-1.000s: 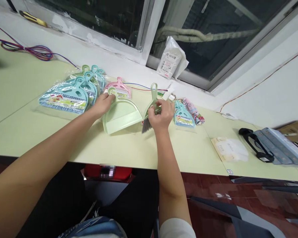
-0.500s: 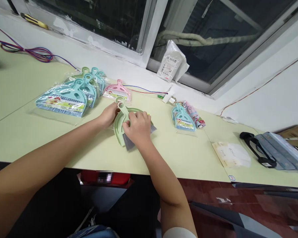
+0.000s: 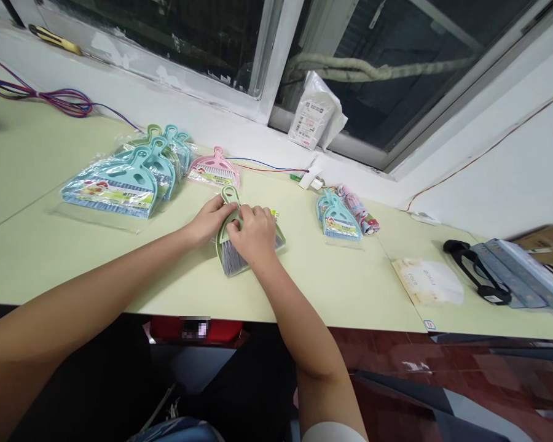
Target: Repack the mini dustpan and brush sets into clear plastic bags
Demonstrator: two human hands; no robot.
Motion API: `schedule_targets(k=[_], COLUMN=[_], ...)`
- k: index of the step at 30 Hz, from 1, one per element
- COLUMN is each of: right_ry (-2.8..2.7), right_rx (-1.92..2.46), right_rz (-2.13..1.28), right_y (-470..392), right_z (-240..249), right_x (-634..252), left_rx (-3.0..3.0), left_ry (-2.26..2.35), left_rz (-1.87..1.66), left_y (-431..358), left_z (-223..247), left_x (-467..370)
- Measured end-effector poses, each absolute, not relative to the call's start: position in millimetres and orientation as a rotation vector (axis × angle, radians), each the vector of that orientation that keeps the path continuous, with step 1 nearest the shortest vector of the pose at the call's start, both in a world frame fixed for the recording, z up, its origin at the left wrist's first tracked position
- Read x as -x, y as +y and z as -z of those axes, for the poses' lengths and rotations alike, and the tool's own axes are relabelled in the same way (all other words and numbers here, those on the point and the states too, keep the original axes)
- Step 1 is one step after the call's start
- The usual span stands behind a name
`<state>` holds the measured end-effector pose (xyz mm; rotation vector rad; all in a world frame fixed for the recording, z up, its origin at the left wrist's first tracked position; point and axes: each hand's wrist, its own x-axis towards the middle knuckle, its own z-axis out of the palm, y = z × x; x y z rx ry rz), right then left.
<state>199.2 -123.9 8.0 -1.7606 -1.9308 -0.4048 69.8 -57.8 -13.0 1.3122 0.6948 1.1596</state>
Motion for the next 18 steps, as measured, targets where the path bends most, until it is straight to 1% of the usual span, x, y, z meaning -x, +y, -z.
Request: schedule_targets(k=[7,10,12,15,16,18], right_ry=[-1.946,-1.972,-1.889,-1.595,-1.512,-1.458], right_rx=[1.733,1.638,1.609,1.754,1.830,1.984], right_rz=[0.440,0.416,0.436,0.472,0.437,0.252], right_y=[-118,-117,-116,-109,-105,-96], right_z=[6,0,-10,-23,-24,-20], right_x=[-196,-202,-216,-251,-265,-291], left_rx=[-1.369,-1.280,-1.156,-1.048,-1.031,-1.046], left_ry=[0.808,0.848,0.909,0.970,1.003,1.083], left_rz=[-1.248,-1.261,-1.267,-1.329,-1.365,-1.406], left_y=[-54,-50,-41,-21,-13,1], left_z=[17,16,17,22,25,29], left_x=[-71,-70,-67,-56,-51,-40])
